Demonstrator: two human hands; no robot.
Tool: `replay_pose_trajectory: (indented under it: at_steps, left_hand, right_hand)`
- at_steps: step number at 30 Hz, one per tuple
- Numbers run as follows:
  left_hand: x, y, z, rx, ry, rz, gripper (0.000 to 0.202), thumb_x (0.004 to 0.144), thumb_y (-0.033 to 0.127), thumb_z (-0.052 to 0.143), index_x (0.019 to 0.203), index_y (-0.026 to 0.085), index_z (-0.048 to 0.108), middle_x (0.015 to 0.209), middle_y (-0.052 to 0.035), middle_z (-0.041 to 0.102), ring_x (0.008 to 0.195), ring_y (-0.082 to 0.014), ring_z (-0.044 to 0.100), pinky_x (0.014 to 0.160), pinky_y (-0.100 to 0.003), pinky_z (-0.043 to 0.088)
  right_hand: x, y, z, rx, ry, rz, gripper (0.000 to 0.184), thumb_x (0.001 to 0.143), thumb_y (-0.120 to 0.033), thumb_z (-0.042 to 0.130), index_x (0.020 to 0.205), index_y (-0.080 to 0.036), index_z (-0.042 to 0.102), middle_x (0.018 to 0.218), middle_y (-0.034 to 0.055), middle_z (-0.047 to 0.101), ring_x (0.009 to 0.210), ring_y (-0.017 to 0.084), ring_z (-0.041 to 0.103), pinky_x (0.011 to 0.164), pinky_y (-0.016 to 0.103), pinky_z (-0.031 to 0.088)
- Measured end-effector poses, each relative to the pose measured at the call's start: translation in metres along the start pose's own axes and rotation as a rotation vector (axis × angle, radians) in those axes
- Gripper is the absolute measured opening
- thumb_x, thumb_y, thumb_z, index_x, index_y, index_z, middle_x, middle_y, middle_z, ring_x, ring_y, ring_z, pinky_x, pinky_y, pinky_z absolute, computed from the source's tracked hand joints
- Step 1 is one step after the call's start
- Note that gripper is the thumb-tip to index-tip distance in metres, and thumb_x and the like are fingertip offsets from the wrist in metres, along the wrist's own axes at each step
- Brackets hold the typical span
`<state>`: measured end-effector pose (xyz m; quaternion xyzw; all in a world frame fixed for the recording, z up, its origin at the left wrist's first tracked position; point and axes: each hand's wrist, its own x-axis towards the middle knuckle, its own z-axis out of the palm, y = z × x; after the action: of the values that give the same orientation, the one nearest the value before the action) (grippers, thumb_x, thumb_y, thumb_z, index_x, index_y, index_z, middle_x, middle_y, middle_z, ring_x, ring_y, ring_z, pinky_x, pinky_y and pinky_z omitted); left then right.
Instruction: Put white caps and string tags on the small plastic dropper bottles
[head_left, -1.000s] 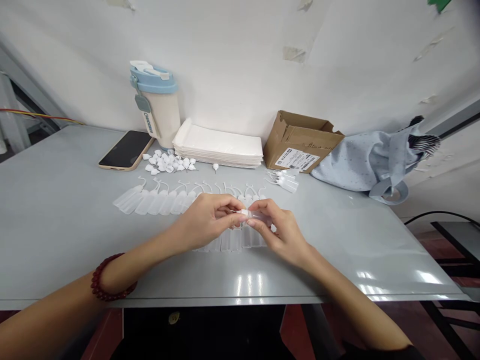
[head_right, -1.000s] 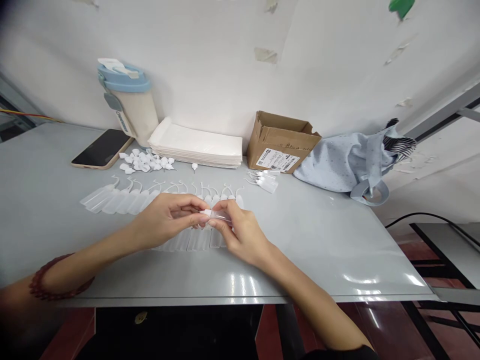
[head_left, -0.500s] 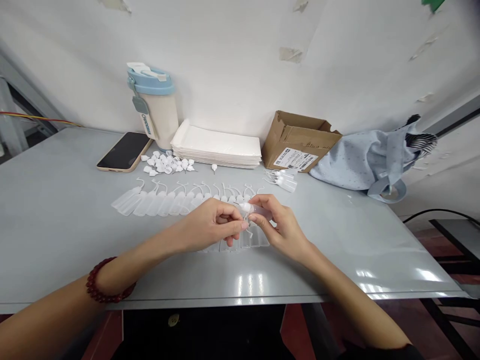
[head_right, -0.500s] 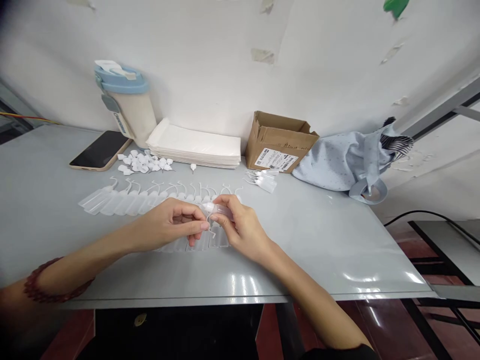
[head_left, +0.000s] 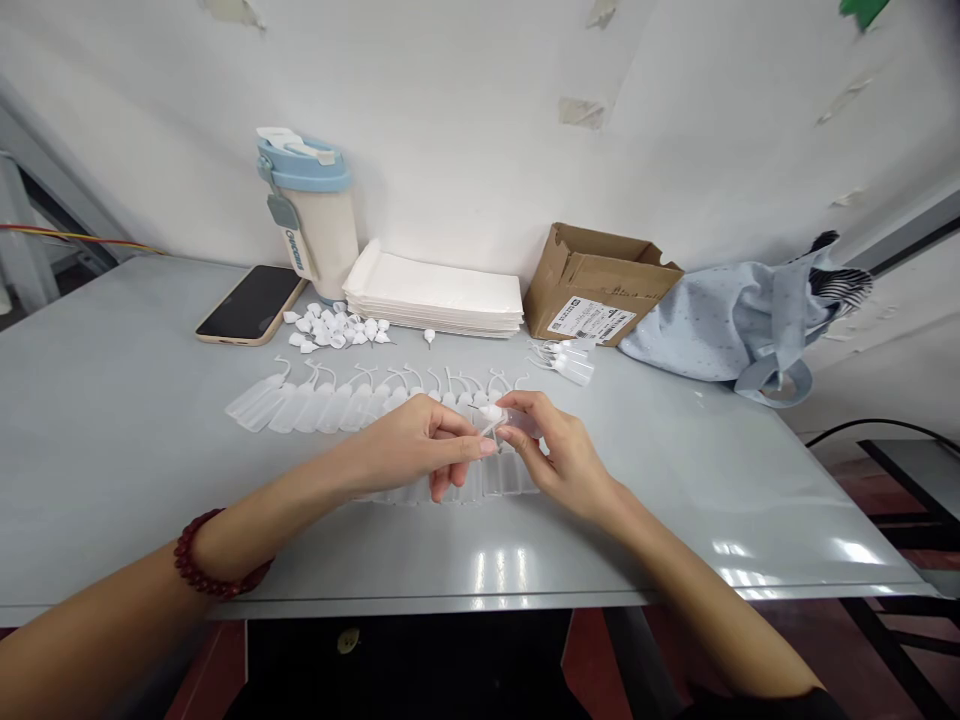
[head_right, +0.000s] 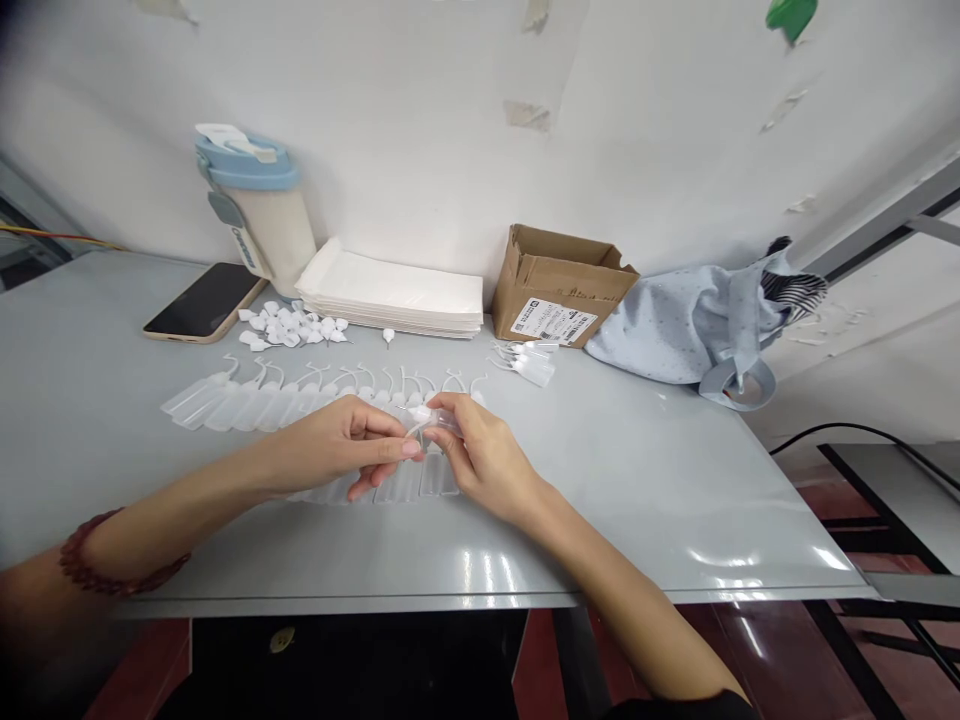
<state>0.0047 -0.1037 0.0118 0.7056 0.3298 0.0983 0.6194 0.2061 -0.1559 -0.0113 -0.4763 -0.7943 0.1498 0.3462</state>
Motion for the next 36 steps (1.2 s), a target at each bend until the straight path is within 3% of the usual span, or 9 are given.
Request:
replay_pose_trajectory:
  at_steps: [3,8,13,17,20,25,30,33,36]
  left_hand:
    - [-0.001,0.003,0.001,-0.034,-0.013,0.04,0.039,0.084,0.045,0.057,0.057,0.017,0.061,0.046,0.0043,0.047,0.041,-0.0067,0.041,0.044,-0.02,0.036]
    - [-0.002,0.005,-0.006,-0.077,0.227,0.155,0.04,0.089,0.049,0.05,0.078,0.017,0.072,0.043,0.0049,0.041,0.042,-0.0071,0.038,0.045,-0.02,0.037]
    - [-0.002,0.002,-0.012,-0.194,0.389,0.143,0.04,0.093,0.047,0.043,0.097,0.016,0.068,0.063,0.0004,0.057,0.049,-0.0088,0.049,0.048,-0.021,0.044]
    - [-0.002,0.002,-0.004,0.027,0.304,0.16,0.034,0.083,0.043,0.06,0.106,0.018,0.066,0.081,-0.0023,0.066,0.069,-0.0138,0.062,0.061,-0.024,0.053]
    - [-0.001,0.002,0.004,0.102,0.313,0.212,0.03,0.082,0.042,0.061,0.1,0.019,0.068,0.088,-0.0033,0.07,0.08,-0.017,0.066,0.067,-0.024,0.054]
    - [0.002,-0.003,0.008,0.079,0.303,0.22,0.024,0.083,0.038,0.06,0.09,0.017,0.069,0.077,-0.0025,0.071,0.074,-0.0164,0.067,0.066,-0.025,0.054]
    - [-0.001,-0.004,0.006,0.088,0.258,0.287,0.019,0.085,0.033,0.06,0.09,0.017,0.068,0.077,-0.0016,0.07,0.071,-0.0132,0.065,0.068,-0.023,0.053]
    - [-0.003,-0.002,0.005,0.227,0.274,0.403,0.015,0.086,0.029,0.059,0.091,0.017,0.068,0.084,-0.002,0.07,0.073,-0.0118,0.063,0.069,-0.022,0.051]
    - [-0.005,0.0,0.005,0.313,0.289,0.472,0.015,0.086,0.028,0.059,0.093,0.018,0.067,0.086,-0.0022,0.069,0.074,-0.0115,0.061,0.07,-0.022,0.05]
  right_hand:
    - [-0.001,0.0,0.0,-0.004,-0.009,0.001,0.016,0.094,-0.023,0.047,0.11,-0.02,0.046,0.088,0.0049,0.065,0.071,0.016,0.064,0.058,0.026,0.049]
    - [0.0,-0.003,-0.003,0.054,-0.053,0.047,0.015,0.094,-0.025,0.046,0.108,-0.02,0.047,0.088,0.0048,0.065,0.071,0.015,0.062,0.058,0.026,0.048]
    - [0.001,-0.008,-0.006,0.239,-0.07,0.169,0.012,0.095,-0.028,0.047,0.103,-0.02,0.05,0.087,0.0025,0.063,0.069,0.012,0.058,0.058,0.024,0.045]
    - [0.001,-0.009,-0.006,0.304,-0.081,0.195,0.012,0.095,-0.028,0.047,0.103,-0.019,0.051,0.09,0.0035,0.063,0.071,0.013,0.058,0.059,0.025,0.045]
    - [0.0,-0.01,-0.005,0.317,-0.119,0.214,0.014,0.095,-0.029,0.047,0.104,-0.019,0.051,0.088,0.0043,0.064,0.076,0.015,0.06,0.062,0.027,0.045]
    - [-0.002,-0.012,-0.002,0.373,-0.142,0.26,0.016,0.094,-0.032,0.048,0.104,-0.021,0.043,0.078,0.0014,0.064,0.069,0.014,0.058,0.055,0.025,0.038]
    - [-0.001,-0.014,-0.003,0.66,-0.175,0.38,0.02,0.092,-0.036,0.05,0.095,-0.024,0.035,0.068,-0.0057,0.053,0.055,0.008,0.042,0.049,0.02,0.029]
    - [0.002,-0.014,-0.009,0.935,-0.294,0.478,0.026,0.092,-0.042,0.051,0.092,-0.026,0.03,0.063,-0.0095,0.046,0.047,0.005,0.027,0.045,0.018,0.023]
    - [0.004,-0.014,-0.013,1.043,-0.411,0.528,0.03,0.091,-0.047,0.05,0.091,-0.027,0.028,0.061,-0.0105,0.043,0.044,0.004,0.019,0.043,0.018,0.019]
